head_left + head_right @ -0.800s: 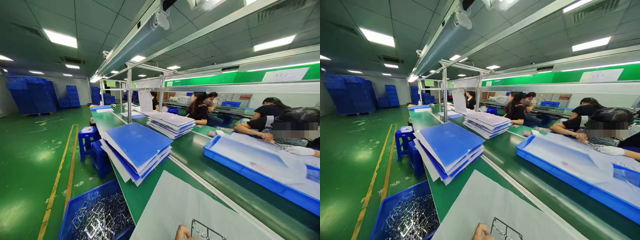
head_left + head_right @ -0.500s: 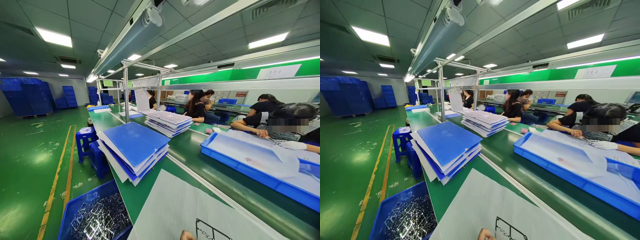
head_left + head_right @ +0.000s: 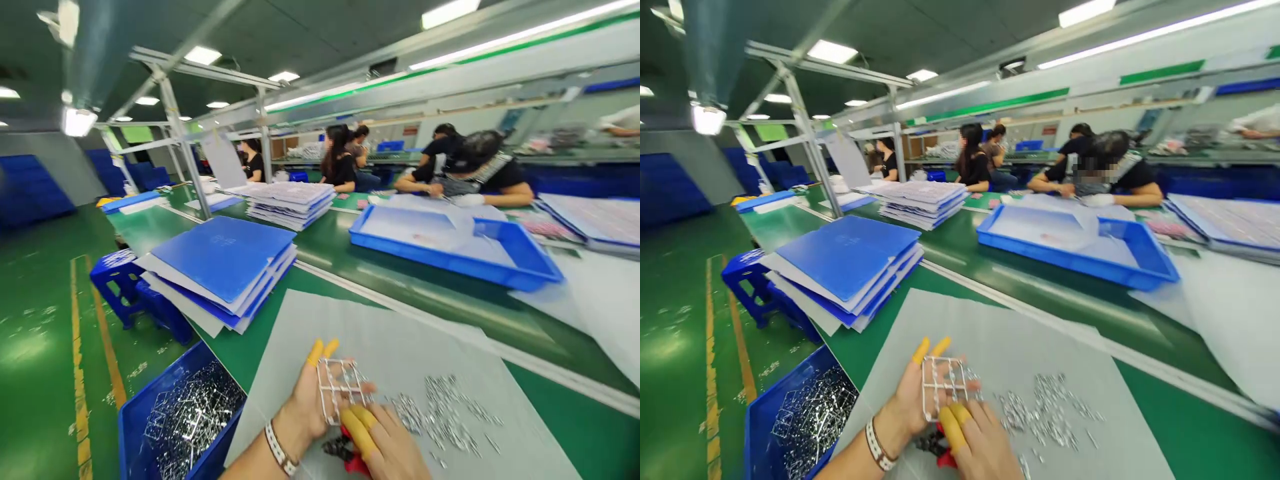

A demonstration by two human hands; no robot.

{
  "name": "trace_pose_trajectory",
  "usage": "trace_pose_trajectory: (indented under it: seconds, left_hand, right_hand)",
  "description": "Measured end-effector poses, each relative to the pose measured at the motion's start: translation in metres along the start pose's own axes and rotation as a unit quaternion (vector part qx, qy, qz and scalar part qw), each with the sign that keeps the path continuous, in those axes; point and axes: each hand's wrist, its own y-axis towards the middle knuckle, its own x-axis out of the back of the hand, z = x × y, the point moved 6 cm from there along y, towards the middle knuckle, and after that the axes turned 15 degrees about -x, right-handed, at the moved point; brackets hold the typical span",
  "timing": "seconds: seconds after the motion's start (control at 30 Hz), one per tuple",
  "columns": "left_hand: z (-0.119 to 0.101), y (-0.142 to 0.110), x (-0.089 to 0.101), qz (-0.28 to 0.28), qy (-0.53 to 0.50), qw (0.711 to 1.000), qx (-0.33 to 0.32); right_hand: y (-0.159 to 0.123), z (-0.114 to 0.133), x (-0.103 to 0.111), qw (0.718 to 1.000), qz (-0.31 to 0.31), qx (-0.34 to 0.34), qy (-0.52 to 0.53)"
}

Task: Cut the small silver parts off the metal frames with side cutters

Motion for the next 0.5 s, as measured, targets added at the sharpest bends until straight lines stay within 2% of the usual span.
trace_pose_trajectory:
  seconds: [0.07, 0.13, 0.27, 0.33, 0.43, 0.5]
  left_hand:
    - [-0.006, 0.000, -0.007, 0.000, -0.017, 1.000, -0.020]
    - [-0.009, 0.002, -0.010, 0.001, -0.024, 0.999, -0.047]
    - [-0.012, 0.008, -0.005, -0.010, 0.009, 0.994, -0.112]
    - [-0.015, 0.011, -0.003, -0.015, 0.042, 0.987, -0.152]
    - [-0.012, 0.015, -0.002, -0.015, 0.085, 0.980, -0.178]
    - [-0.007, 0.016, -0.001, -0.017, 0.099, 0.979, -0.180]
  right_hand:
    - [0.008, 0.006, 0.003, 0.999, 0.037, -0.028, -0.019]
    - [0.010, 0.008, 0.008, 0.997, 0.048, -0.053, -0.010]
    - [0.005, -0.003, 0.021, 0.988, 0.004, -0.150, 0.034]
    - [0.005, -0.015, 0.023, 0.976, -0.001, -0.217, 0.015]
    - [0.009, -0.030, 0.019, 0.949, 0.072, -0.300, -0.060]
    - [0.014, -0.036, 0.016, 0.930, 0.130, -0.331, -0.095]
